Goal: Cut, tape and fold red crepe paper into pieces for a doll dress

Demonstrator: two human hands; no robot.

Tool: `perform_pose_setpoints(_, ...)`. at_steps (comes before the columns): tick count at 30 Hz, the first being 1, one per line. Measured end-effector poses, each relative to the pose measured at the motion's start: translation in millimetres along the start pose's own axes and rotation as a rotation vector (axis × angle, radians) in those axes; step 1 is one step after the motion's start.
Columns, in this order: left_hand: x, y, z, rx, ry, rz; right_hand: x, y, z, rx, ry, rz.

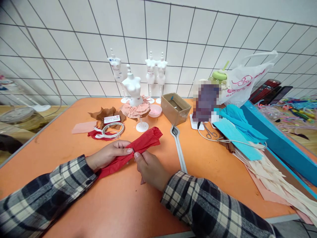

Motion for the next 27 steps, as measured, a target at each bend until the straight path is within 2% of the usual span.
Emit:
perform_pose_setpoints(12, 0, 0, 2, -0.029, 0.052, 0.014, 0, -1, -1, 0.027, 0.017, 0.016)
perform_pose_setpoints(18, 0, 0, 6, -0.081, -0.003, 0.012, 9, -1, 10, -0.020, 0.214, 0.101)
perform_pose_setpoints(27, 0, 0, 3, -0.073, -0.133, 0.007, 10, -1, 7, -0.020, 0.190, 0.062)
Point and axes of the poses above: each hand's wrist, its own y-axis away from the middle knuckle, its own z-axis out of the back of the hand, x = y × z, the point moved 9 cm from there along -y, towards the middle knuckle, and after that the axes turned 8 degrees about z, right-handed, at the moved point
